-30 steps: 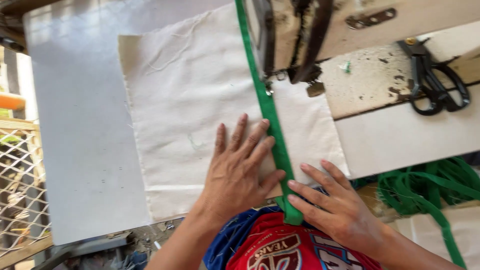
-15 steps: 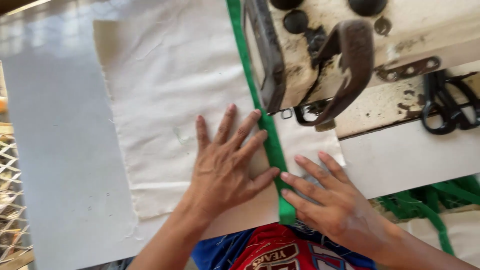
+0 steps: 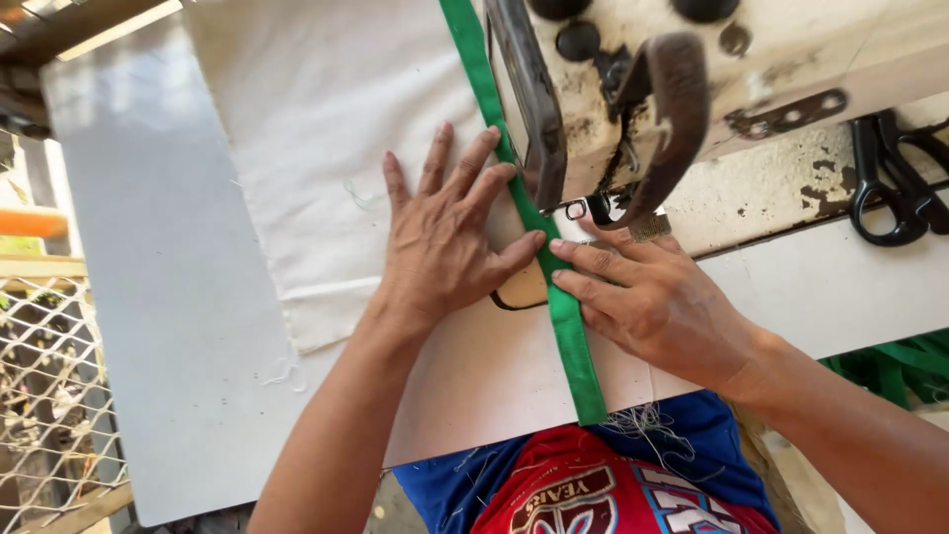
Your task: Attaching green straps to white fabric pieces using an industrial sewing machine and measuring for placement.
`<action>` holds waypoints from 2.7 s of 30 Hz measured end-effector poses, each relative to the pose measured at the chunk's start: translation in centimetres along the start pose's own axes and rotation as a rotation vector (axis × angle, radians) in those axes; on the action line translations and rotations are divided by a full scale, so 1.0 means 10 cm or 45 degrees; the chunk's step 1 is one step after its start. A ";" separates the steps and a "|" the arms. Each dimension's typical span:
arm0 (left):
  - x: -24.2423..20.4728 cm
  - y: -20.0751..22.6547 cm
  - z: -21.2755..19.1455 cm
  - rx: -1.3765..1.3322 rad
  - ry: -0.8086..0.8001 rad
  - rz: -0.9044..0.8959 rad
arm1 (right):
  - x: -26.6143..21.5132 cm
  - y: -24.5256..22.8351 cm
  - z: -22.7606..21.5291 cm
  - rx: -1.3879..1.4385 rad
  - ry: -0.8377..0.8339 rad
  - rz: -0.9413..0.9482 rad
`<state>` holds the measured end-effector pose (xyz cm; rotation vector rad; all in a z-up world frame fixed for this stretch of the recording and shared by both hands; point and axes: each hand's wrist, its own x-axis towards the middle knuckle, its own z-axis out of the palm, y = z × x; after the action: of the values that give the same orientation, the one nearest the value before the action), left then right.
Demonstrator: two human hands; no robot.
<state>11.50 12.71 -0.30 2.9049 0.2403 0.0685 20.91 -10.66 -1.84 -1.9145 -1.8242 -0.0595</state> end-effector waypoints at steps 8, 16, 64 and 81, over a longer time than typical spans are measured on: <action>0.46 -0.44 -0.15 0.142 0.258 0.305 | -0.17 -0.53 0.05 -0.194 -0.080 0.398; 0.56 -0.61 -0.29 0.051 -0.265 0.154 | -0.31 -0.46 -0.01 -0.375 -0.037 0.353; -0.73 -0.73 -0.35 -0.039 0.169 0.351 | -1.15 -0.15 -0.50 -0.613 -0.285 0.971; -0.75 0.74 -0.07 -0.186 0.450 0.103 | 1.17 0.76 -0.21 2.986 0.550 0.568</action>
<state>5.23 4.50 1.84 2.7382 0.1669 0.5898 30.04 -0.50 1.82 -0.2850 -0.1949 1.1068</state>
